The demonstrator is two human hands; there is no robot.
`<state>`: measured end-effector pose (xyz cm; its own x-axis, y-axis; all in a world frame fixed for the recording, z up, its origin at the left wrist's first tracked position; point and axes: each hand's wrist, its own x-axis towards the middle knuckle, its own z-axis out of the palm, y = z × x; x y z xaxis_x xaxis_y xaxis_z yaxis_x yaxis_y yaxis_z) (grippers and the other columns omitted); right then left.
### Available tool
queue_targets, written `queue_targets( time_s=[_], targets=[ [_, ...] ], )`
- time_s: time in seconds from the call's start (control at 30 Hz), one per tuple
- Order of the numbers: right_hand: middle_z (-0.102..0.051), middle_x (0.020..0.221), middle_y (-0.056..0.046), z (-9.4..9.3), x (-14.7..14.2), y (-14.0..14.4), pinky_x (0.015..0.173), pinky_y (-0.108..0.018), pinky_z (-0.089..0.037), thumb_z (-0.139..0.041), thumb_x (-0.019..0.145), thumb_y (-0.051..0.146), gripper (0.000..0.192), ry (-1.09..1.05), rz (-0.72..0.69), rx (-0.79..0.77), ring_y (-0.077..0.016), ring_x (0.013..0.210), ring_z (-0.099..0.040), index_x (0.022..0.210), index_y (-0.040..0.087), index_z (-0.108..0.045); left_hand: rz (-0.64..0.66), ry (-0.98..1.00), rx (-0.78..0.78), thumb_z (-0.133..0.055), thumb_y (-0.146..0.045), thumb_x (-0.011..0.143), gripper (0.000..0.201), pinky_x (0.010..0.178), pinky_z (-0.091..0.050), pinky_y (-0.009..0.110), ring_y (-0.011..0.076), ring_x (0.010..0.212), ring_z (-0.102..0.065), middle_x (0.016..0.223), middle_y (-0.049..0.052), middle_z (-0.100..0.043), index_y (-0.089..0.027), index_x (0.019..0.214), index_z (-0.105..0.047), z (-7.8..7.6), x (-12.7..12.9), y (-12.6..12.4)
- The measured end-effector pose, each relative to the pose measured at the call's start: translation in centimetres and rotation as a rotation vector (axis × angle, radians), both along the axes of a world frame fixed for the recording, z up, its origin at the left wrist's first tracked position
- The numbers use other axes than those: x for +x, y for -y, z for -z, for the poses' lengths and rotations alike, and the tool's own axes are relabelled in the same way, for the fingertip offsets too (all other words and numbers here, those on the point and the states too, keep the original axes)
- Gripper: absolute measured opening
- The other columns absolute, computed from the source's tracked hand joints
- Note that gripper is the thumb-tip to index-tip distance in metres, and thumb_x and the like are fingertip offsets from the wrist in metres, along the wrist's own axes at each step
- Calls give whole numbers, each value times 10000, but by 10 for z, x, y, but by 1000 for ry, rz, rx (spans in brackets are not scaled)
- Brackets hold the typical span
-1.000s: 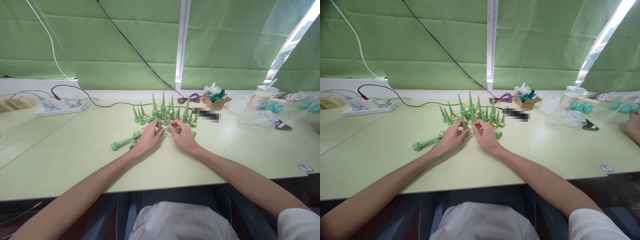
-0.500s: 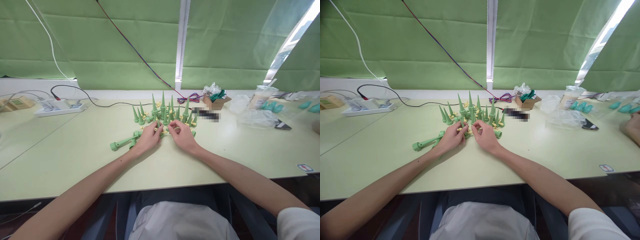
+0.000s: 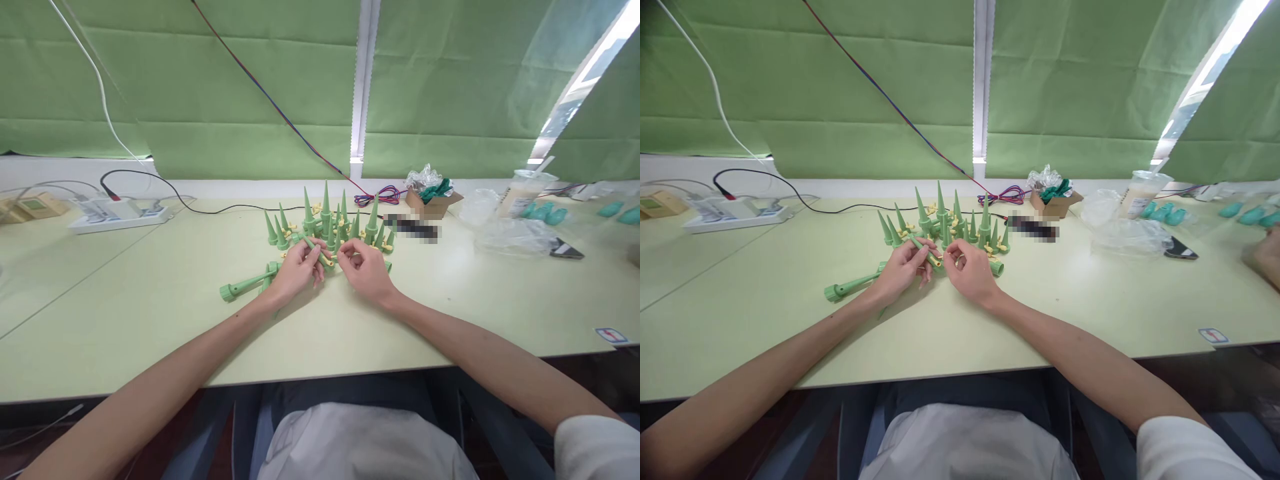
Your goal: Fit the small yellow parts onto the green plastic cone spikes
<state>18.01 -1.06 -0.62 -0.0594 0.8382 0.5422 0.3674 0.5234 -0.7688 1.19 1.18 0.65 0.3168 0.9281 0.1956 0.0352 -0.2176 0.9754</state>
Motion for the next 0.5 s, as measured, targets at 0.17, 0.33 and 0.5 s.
queue_targets(
  time_s=[0.17, 0.33, 0.5],
  targets=[
    [-551, 678, 22, -1, -1, 0, 473, -240, -337, -551, 850, 284, 109, 3, 7, 2, -78, 448, -435, 793, 192, -539, 4, 55, -30, -559, -373, 929, 213, 383, -438, 237, 96, 497, -560, 1014, 83, -656, -169, 984, -538, -1, 0, -1],
    [-565, 683, 17, -1, -1, 1, 481, -239, -351, -553, 843, 286, 111, -9, 8, 3, -80, 461, -437, 785, 192, -541, -2, 98, -48, -586, -372, 911, 217, 376, -432, 240, 97, 483, -552, 993, 80, -664, -167, 973, -546, 0, 0, -2],
    [-559, 668, 18, -1, -1, 2, 489, -239, -358, -553, 838, 291, 119, -8, 8, 9, -82, 463, -438, 776, 190, -548, 6, 119, -45, -614, -390, 894, 245, 376, -434, 237, 95, 483, -554, 981, 75, -672, -167, 971, -546, 1, 1, -2]
  ],
)
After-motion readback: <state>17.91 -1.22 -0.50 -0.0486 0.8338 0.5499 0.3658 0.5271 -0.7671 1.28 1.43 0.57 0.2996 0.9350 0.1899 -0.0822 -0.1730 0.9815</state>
